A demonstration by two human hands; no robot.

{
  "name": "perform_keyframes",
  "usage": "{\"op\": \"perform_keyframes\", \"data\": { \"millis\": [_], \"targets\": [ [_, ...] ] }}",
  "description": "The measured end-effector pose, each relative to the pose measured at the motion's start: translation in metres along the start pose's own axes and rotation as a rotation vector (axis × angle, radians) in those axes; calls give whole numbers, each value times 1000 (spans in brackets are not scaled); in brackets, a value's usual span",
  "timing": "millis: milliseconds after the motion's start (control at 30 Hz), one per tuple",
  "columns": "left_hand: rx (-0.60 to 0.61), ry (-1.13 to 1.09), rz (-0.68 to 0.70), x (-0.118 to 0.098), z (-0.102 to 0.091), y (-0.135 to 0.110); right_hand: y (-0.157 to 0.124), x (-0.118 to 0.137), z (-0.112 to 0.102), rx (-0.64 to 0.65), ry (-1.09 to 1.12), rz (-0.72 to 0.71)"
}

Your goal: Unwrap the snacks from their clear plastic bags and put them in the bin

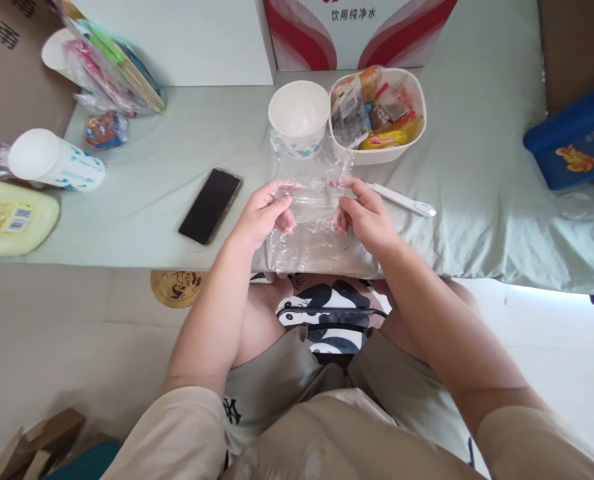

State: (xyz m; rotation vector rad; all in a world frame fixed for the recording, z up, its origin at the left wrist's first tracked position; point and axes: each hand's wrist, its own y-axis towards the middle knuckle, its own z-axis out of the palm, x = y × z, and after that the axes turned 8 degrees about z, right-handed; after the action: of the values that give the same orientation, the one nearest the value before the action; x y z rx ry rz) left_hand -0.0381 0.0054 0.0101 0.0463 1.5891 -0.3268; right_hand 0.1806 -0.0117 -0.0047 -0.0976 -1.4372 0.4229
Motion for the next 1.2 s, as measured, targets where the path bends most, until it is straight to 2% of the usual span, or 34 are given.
{"op": "perform_keyframes", "data": {
  "millis": [167, 333, 467, 533, 600, 800, 933, 1033, 1200],
  "targets": [
    [-66, -78, 87, 2, 0, 1, 0, 1, 0, -59, 117, 32],
    [-5, -43, 89, 4, 7, -1, 1, 2, 1, -92, 60, 36],
    [-48, -9, 128, 7, 6, -1, 4, 6, -5, -294, 75, 80],
    [-71, -7, 139, 8, 3, 0, 5, 8, -9, -351, 131, 107],
    [-81, -12, 142, 8, 2, 2, 5, 9, -11, -312, 170, 142],
    [-41, -72, 164, 9, 6, 5, -2, 10, -6, -89, 260, 246],
    [5, -104, 135, 9, 4, 3, -6, 12, -3, 68, 212, 320],
    [33, -125, 76, 7, 2, 2, -6, 9, -3, 71, 145, 245],
    [9, -192, 53, 1, 4, 1, -2, 2, -2, -38, 108, -11]
  ]
}}
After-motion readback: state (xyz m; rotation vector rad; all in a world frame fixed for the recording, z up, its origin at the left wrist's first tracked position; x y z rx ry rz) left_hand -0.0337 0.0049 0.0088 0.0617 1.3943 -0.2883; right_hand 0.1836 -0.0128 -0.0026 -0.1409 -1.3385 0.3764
